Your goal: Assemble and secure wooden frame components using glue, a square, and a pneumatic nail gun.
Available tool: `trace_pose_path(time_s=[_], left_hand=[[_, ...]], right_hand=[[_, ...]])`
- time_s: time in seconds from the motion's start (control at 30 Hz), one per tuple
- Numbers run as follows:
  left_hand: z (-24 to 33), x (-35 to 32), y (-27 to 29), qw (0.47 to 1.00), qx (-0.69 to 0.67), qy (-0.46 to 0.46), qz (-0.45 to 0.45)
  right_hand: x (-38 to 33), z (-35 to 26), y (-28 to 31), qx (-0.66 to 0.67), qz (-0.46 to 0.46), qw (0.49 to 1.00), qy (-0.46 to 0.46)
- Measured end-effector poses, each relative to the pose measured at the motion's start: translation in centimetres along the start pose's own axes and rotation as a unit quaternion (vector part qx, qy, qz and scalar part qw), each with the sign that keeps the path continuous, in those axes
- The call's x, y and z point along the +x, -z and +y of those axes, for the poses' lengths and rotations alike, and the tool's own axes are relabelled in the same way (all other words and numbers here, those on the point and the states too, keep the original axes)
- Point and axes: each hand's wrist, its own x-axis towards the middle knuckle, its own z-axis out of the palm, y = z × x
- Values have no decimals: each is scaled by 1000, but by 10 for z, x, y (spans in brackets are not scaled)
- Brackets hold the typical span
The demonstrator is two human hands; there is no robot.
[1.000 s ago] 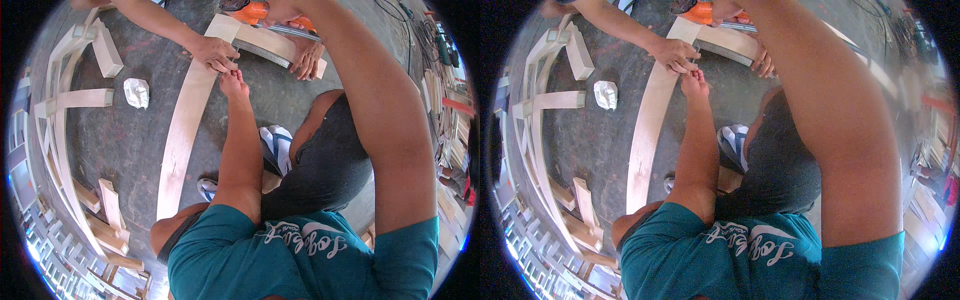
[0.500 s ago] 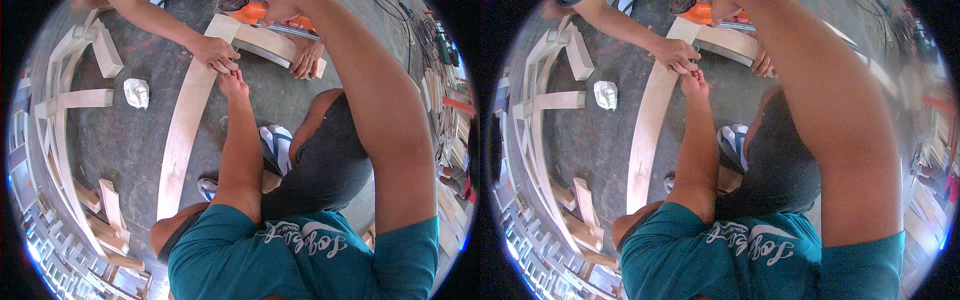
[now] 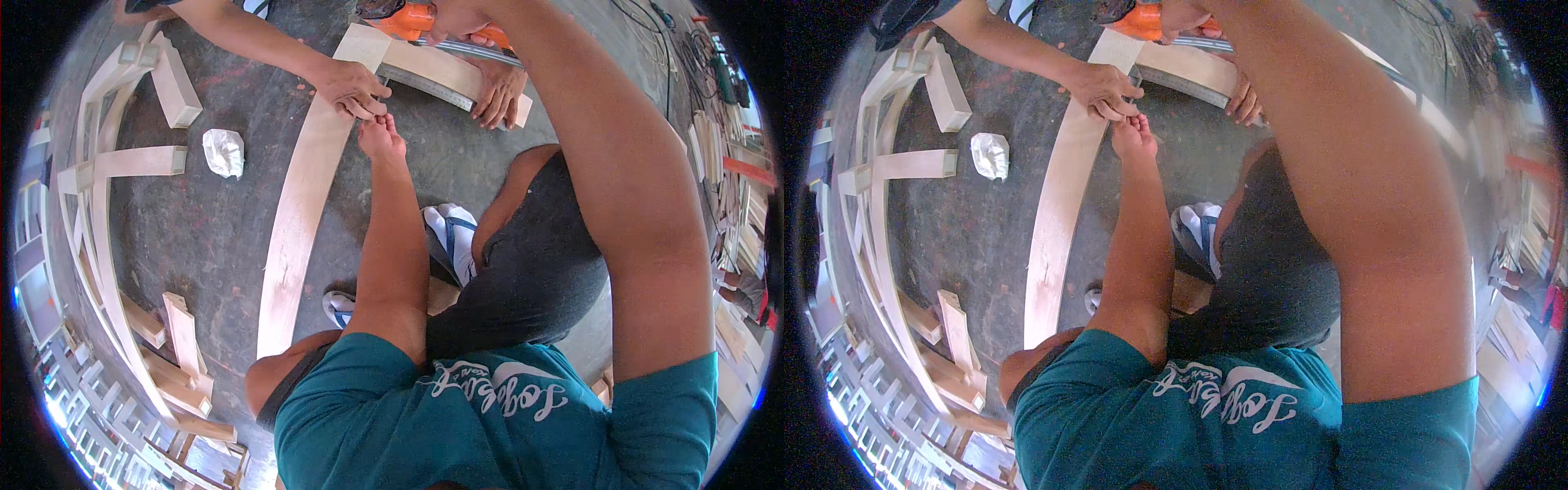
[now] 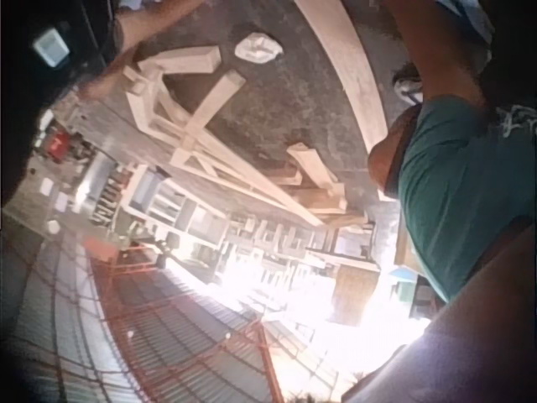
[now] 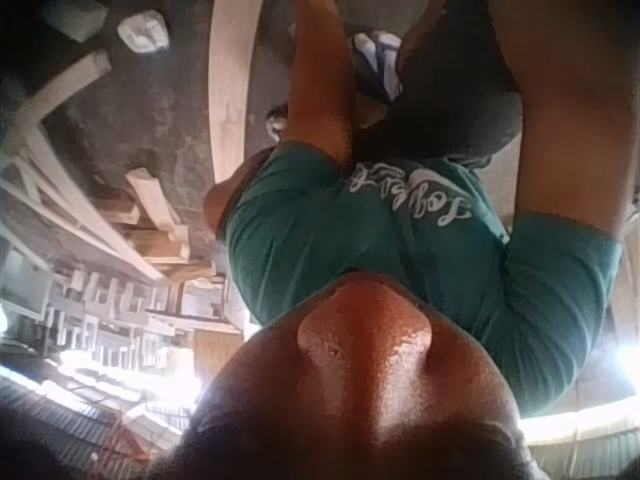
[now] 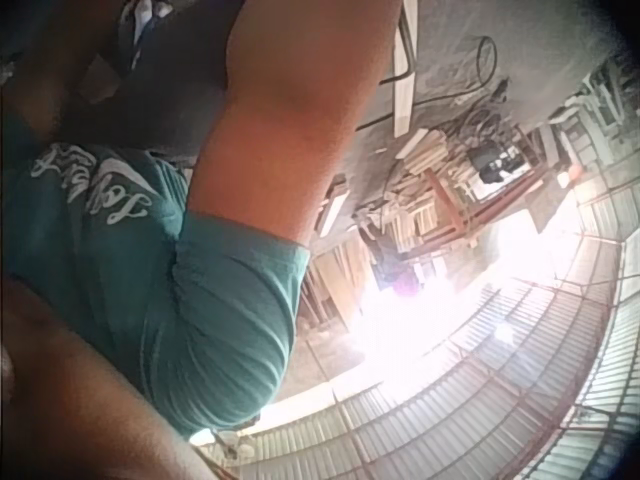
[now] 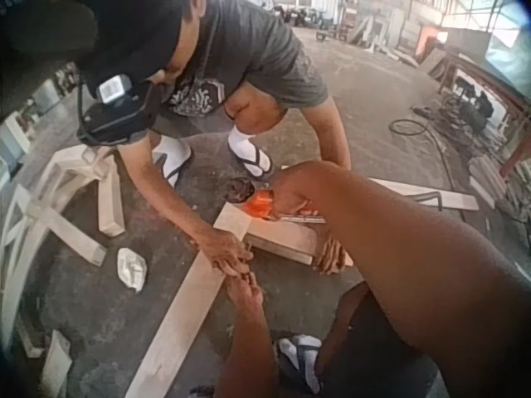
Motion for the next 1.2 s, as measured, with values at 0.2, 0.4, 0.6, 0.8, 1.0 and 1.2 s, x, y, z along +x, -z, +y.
trace_pose_path(time_s=[0.2, 0.4, 0.6, 0.8, 1.0, 1.2], left_hand=[[2, -4, 1, 1000, 13, 8, 6], [2, 4, -2, 1000, 8, 14, -8], [21, 14, -5, 1000, 15, 7, 15], [44, 10, -5, 997, 59, -14, 41], [40, 9, -10, 995, 97, -4, 27], [44, 8, -12, 995, 95, -14, 37]], right_hand=[[-8, -1, 2, 18, -21, 1000, 6], [-11, 5, 6, 36, -27, 999, 7], [-17, 53, -80, 15, 160, 973, 164], [-122, 66, -183, 64, 60, 995, 37], [-123, 98, -317, 153, 81, 978, -113], [-87, 124, -393, 153, 160, 964, -149]])
